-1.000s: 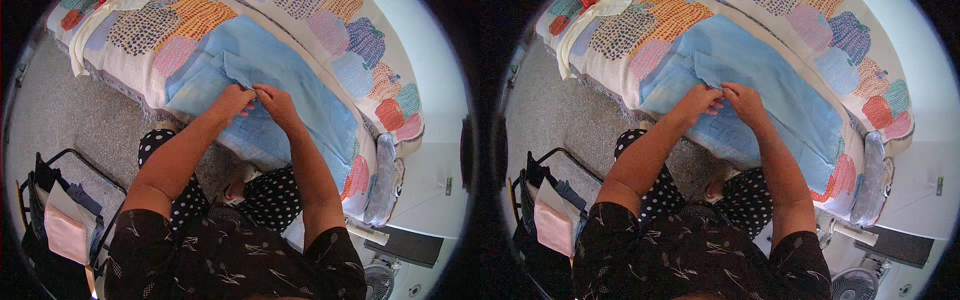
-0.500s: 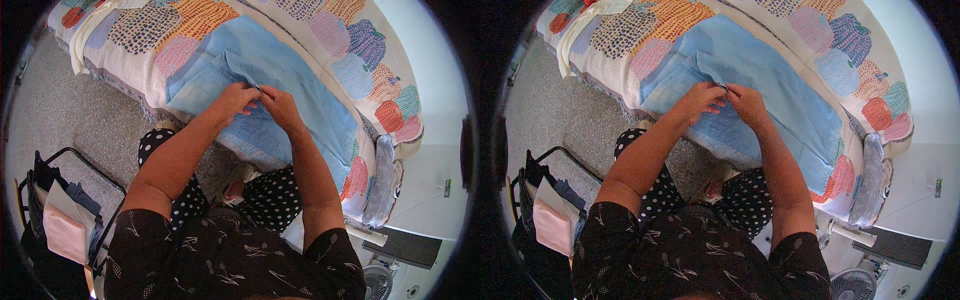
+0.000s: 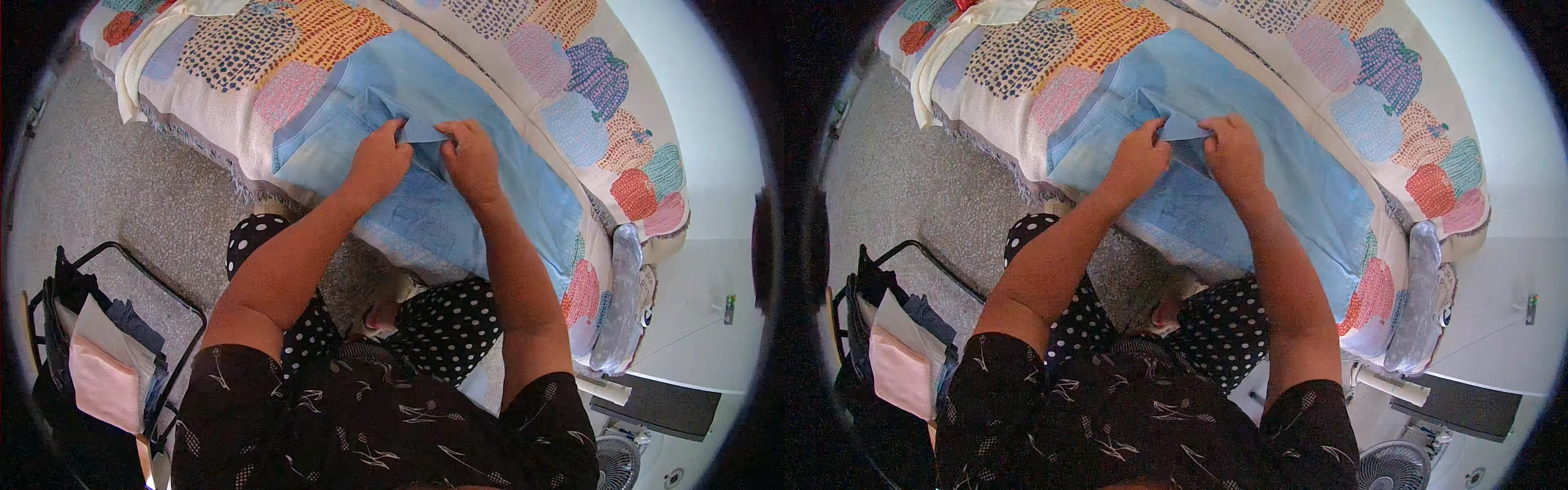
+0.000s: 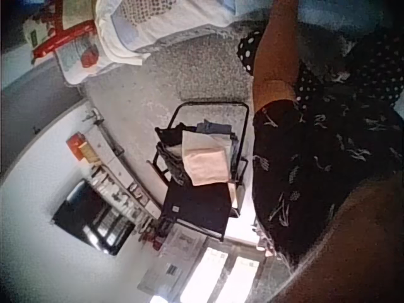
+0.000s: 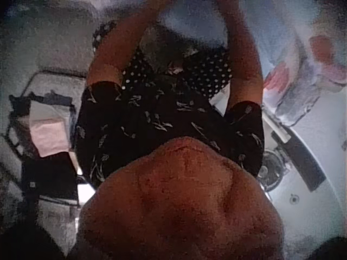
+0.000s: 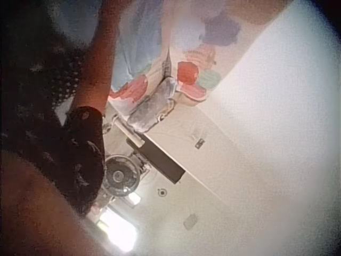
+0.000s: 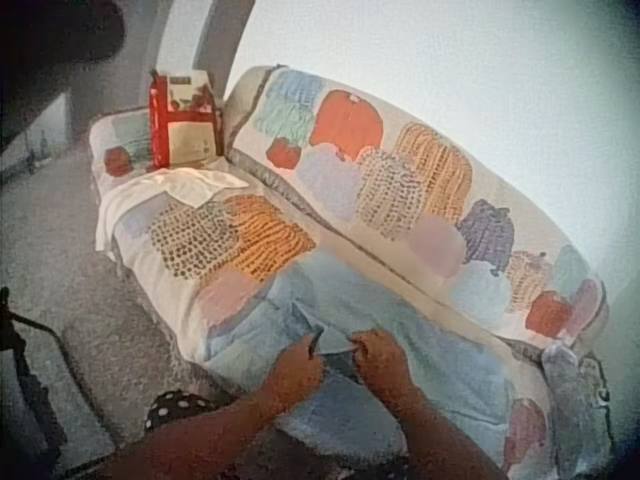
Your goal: Folding a blue shirt on a bed
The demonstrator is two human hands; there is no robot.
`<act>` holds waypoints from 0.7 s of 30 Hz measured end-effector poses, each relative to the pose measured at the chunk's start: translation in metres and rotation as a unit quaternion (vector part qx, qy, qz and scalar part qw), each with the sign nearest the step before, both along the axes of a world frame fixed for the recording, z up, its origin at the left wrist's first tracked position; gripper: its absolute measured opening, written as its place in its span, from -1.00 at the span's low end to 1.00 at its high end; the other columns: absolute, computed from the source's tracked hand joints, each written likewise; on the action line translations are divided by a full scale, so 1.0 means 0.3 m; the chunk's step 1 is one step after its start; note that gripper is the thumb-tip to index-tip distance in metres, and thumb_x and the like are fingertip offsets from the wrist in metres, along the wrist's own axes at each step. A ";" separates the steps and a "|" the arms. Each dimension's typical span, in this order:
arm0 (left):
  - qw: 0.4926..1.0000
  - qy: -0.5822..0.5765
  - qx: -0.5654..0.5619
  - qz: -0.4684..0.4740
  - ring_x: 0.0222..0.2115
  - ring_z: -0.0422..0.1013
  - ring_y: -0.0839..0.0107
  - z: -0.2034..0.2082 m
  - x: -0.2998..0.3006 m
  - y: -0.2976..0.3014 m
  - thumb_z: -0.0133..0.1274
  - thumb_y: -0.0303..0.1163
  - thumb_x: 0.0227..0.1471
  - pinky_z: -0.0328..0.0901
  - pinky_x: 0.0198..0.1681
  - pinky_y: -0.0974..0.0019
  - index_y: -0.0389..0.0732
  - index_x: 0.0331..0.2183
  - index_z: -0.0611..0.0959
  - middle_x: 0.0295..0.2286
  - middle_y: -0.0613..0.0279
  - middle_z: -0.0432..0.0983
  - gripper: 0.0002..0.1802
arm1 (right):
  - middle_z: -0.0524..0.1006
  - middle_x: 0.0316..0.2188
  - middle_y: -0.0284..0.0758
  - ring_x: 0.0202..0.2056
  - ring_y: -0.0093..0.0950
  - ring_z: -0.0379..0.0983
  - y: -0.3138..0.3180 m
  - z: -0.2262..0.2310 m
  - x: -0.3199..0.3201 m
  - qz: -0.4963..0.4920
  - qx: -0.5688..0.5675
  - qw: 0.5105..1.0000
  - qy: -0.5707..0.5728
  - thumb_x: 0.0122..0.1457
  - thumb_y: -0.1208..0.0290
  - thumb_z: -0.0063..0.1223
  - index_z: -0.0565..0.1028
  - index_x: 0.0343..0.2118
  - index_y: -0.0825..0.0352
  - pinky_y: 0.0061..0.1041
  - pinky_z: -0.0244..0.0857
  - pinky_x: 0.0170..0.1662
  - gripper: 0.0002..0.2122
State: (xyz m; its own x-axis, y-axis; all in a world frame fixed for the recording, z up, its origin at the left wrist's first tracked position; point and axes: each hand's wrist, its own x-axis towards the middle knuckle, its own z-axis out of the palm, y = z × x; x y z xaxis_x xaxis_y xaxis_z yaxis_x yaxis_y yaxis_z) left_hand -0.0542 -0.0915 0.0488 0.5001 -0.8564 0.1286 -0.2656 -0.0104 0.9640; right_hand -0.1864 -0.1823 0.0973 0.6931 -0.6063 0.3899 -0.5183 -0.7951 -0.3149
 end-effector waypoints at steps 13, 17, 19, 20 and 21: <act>0.991 0.108 -0.042 -0.062 -0.45 0.42 -0.02 0.053 -0.052 -0.005 -0.09 -0.47 -0.18 0.29 -0.34 0.10 -0.45 -0.05 0.29 -0.52 -0.12 0.44 -0.43 | 0.46 -0.43 -0.27 -0.36 -0.27 0.43 -0.244 0.120 0.046 -0.124 -0.223 0.952 0.166 -0.07 0.46 -0.03 0.48 -0.33 0.20 -0.25 0.28 -0.30 -0.81; 0.998 -0.013 -0.051 -0.036 -0.54 0.41 0.22 0.040 -0.074 -0.027 -0.08 -0.47 -0.17 0.29 -0.42 0.28 -0.39 0.02 0.25 -0.55 -0.02 0.43 -0.37 | 0.52 -0.46 -0.17 -0.40 -0.29 0.47 -0.341 0.081 -0.016 -0.155 -0.043 0.973 0.167 -0.01 0.40 -0.04 0.46 -0.22 0.28 -0.27 0.34 -0.32 -0.74; 0.996 -0.051 -0.054 -0.046 -0.54 0.41 0.22 0.028 -0.081 -0.028 -0.07 -0.46 -0.17 0.29 -0.42 0.28 -0.38 0.03 0.24 -0.56 -0.02 0.43 -0.36 | 0.51 -0.41 -0.15 -0.40 -0.33 0.47 -0.285 0.121 0.017 -0.201 0.178 0.961 0.071 -0.01 0.41 -0.01 0.42 -0.15 0.33 -0.32 0.35 -0.30 -0.69; 0.997 -0.041 -0.046 -0.048 -0.53 0.42 0.23 0.034 -0.084 -0.022 -0.07 -0.46 -0.16 0.29 -0.41 0.27 -0.38 0.03 0.24 -0.56 -0.02 0.44 -0.36 | 0.51 -0.36 -0.14 -0.39 -0.37 0.47 -0.249 0.131 0.028 -0.237 0.387 0.890 -0.030 -0.02 0.42 0.02 0.38 -0.09 0.38 -0.36 0.36 -0.27 -0.63; 0.997 -0.030 -0.040 -0.052 -0.52 0.43 0.24 0.039 -0.087 -0.020 -0.07 -0.47 -0.15 0.30 -0.41 0.25 -0.38 0.04 0.23 -0.55 -0.01 0.45 -0.36 | 0.51 -0.36 -0.14 -0.39 -0.37 0.47 -0.223 0.125 0.026 -0.237 0.387 0.890 -0.030 -0.02 0.42 0.02 0.38 -0.09 0.38 -0.36 0.36 -0.27 -0.63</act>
State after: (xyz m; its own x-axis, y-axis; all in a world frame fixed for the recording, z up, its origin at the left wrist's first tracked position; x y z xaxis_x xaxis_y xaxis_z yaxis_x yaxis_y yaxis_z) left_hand -0.0803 -0.0975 0.0606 0.3987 -0.8887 0.2263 -0.3182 0.0974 0.9430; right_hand -0.1787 -0.2493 0.1349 0.2792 -0.9285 -0.2449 -0.7023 -0.0236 -0.7115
